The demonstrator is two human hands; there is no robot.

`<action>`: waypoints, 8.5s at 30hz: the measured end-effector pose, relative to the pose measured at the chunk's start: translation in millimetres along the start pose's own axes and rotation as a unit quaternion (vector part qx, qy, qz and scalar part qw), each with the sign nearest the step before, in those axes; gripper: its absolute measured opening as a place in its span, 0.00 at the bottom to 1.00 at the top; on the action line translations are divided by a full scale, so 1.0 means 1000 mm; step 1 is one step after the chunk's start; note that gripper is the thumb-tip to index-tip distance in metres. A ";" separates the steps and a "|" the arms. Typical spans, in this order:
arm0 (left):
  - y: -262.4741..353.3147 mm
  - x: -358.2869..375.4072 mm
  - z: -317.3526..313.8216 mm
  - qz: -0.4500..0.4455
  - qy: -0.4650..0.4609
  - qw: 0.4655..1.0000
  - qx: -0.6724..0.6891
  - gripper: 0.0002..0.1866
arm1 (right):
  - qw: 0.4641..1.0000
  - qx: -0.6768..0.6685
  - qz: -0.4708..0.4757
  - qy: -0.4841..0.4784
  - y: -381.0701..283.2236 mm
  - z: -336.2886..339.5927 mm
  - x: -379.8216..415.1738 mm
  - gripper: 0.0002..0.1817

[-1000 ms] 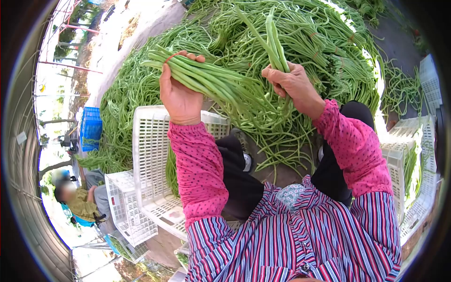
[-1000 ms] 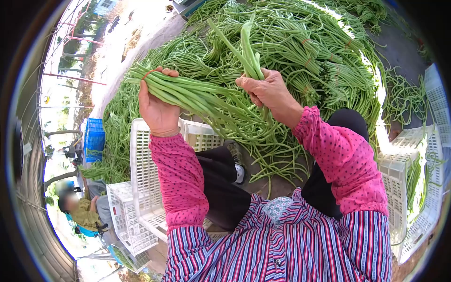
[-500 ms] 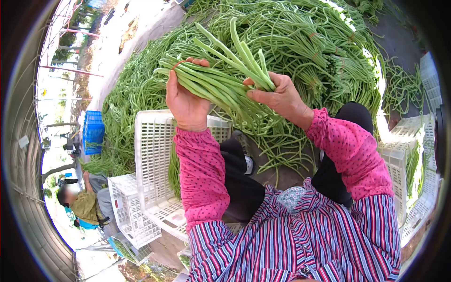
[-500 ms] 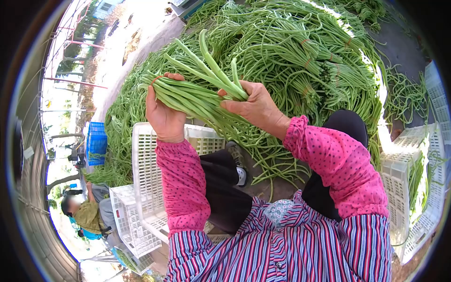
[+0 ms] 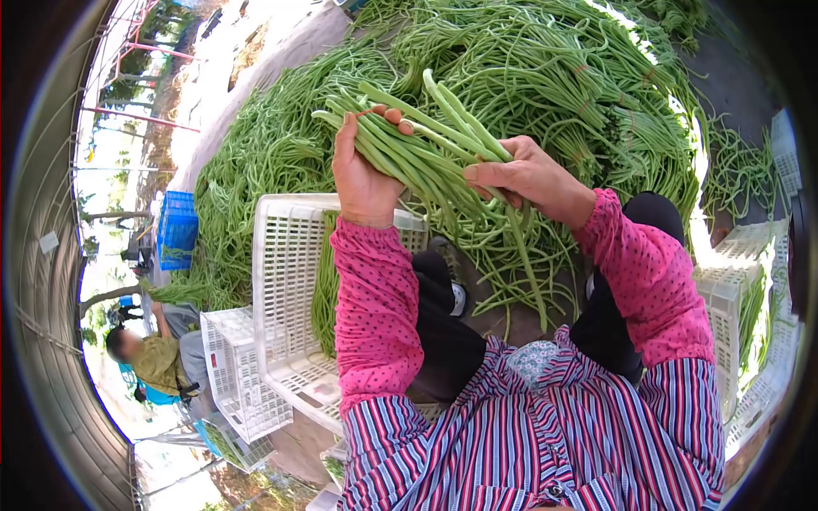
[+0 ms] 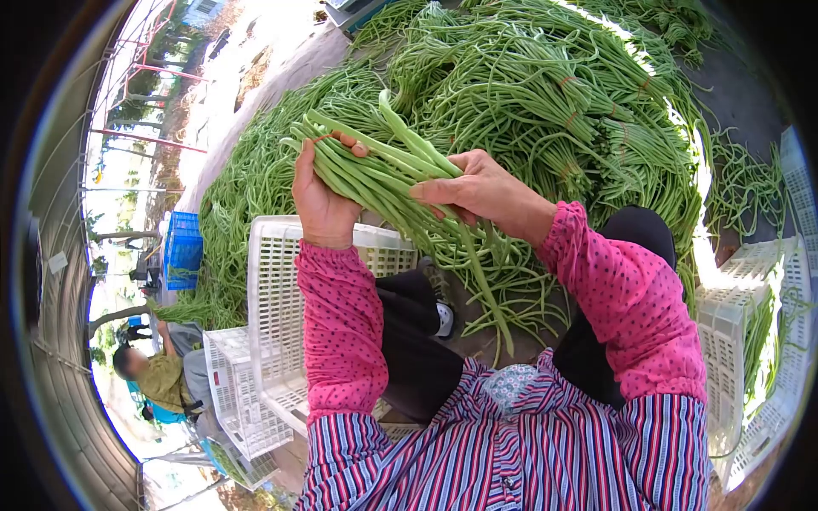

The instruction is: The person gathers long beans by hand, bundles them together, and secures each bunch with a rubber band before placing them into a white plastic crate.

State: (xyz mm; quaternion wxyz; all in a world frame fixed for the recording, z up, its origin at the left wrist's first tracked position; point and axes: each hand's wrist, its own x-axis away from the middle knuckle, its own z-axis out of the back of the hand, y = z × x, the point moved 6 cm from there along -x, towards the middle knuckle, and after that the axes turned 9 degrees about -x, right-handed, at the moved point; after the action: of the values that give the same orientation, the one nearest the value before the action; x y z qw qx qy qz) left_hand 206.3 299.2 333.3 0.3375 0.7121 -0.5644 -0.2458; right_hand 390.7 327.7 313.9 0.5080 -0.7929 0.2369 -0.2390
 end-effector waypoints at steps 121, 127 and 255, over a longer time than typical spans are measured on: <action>-0.047 -0.007 0.007 0.089 0.233 0.968 -0.018 0.10 | 0.988 -0.117 0.014 0.097 0.030 0.009 -0.007 0.11; -0.045 -0.007 0.018 0.102 0.228 0.968 -0.002 0.09 | 0.995 -0.094 -0.019 0.039 0.045 0.010 -0.018 0.14; -0.069 0.000 -0.024 0.106 0.030 0.974 -0.200 0.09 | 0.994 -0.091 0.013 0.059 0.026 0.034 -0.002 0.16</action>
State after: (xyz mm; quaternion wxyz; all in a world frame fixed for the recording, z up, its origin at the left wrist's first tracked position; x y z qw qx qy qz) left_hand 268.1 313.3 297.0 0.5142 0.5737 -0.5653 -0.2949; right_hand 406.5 342.9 277.3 0.4217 -0.8173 0.2976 -0.2560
